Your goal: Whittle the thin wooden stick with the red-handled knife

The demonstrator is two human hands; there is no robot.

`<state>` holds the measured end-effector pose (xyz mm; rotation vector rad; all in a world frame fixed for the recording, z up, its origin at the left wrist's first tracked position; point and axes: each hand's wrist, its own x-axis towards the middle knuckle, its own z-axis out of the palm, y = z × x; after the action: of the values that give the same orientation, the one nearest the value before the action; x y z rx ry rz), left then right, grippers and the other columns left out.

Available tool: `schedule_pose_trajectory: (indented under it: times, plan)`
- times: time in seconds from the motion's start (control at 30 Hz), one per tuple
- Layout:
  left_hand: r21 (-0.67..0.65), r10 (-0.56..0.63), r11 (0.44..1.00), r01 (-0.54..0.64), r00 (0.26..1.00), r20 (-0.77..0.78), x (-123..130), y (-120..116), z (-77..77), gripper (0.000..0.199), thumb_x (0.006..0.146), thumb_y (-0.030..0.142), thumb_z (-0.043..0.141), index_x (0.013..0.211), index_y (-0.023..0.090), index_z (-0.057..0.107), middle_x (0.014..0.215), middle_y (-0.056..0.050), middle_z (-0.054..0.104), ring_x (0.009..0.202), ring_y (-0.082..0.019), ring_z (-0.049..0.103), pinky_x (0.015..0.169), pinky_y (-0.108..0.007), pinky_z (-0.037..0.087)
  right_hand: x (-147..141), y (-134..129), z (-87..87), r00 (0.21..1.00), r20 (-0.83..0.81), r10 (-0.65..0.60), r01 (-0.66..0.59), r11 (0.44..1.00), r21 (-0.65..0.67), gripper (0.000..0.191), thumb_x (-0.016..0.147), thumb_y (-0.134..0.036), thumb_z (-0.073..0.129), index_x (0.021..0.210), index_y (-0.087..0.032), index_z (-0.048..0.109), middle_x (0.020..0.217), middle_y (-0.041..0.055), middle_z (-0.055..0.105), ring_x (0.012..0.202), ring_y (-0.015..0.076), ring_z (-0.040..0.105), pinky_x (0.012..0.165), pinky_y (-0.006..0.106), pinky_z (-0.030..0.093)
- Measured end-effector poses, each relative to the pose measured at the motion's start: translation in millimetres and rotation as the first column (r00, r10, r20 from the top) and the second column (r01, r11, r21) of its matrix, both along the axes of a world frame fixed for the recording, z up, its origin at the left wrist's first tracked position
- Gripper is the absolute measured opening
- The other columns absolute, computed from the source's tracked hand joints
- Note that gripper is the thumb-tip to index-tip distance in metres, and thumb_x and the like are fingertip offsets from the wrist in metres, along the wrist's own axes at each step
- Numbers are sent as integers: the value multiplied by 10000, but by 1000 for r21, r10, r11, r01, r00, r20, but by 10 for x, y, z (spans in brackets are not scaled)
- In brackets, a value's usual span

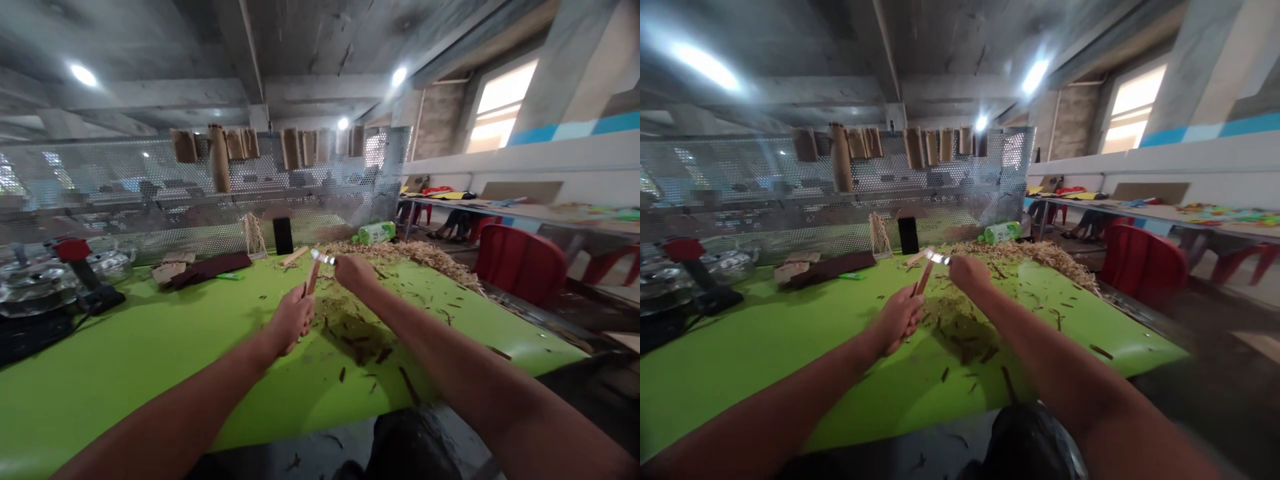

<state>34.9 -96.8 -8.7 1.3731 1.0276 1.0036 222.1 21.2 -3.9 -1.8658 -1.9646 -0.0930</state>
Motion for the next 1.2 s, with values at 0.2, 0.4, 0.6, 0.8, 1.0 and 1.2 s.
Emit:
schedule_pose_trajectory:
  times: [0.2, 0.4, 0.6, 0.8, 1.0, 1.2]
  plan:
    - [43, -165, 986, 161, 978, 125, 36, -9, -101, 412, 897, 349, 542, 1267, 183, 464, 572, 95, 390, 412, -57, 300, 362, -154, 277, 678, 323, 28, 948, -183, -259, 249, 965, -80, 387, 867, -217, 440, 1118, -121, 718, 1024, 194, 712, 911, 268, 675, 709, 290, 453]
    - [-12, -47, 999, 52, 963, 266, -43, 228, -137, 163, 835, 319, 576, 867, 197, 472, 540, 86, 403, 411, -62, 353, 364, -162, 323, 138, 70, -19, 980, -191, -60, 66, 997, 27, 352, 839, -282, 478, 1069, -201, 732, 919, 112, 737, 808, 226, 663, 626, 260, 392]
    - [9, 35, 999, -39, 950, 309, -29, 280, -147, 190, 789, 300, 610, 867, 202, 468, 640, 80, 427, 411, -43, 365, 330, -151, 300, -306, -284, -69, 979, 83, 185, -190, 980, 54, 313, 852, -280, 459, 976, -216, 739, 884, 93, 737, 772, 199, 642, 652, 258, 371]
    - [-21, 74, 997, -71, 971, 226, -18, 242, -111, 152, 815, 277, 569, 884, 206, 454, 609, 96, 386, 374, -32, 314, 313, -145, 239, -340, -303, -74, 967, 186, 177, -178, 984, -10, 340, 907, -278, 415, 1022, -225, 730, 940, 119, 738, 818, 215, 670, 695, 270, 409]
    - [-44, -39, 998, 46, 990, 137, -9, 118, -59, 290, 894, 301, 500, 1161, 189, 497, 528, 113, 359, 356, -47, 262, 332, -149, 225, -139, -146, 5, 992, 114, 58, -60, 998, 14, 319, 902, -251, 431, 1002, -205, 731, 963, 136, 738, 880, 227, 683, 745, 272, 437]
    - [38, -179, 983, 179, 984, -12, 22, -66, -27, 458, 927, 378, 504, 1325, 154, 464, 567, 89, 404, 391, -51, 309, 356, -163, 292, 271, 168, 6, 989, -92, -115, 107, 991, -81, 345, 878, -275, 469, 1075, -158, 727, 1051, 184, 715, 942, 259, 675, 772, 309, 465]
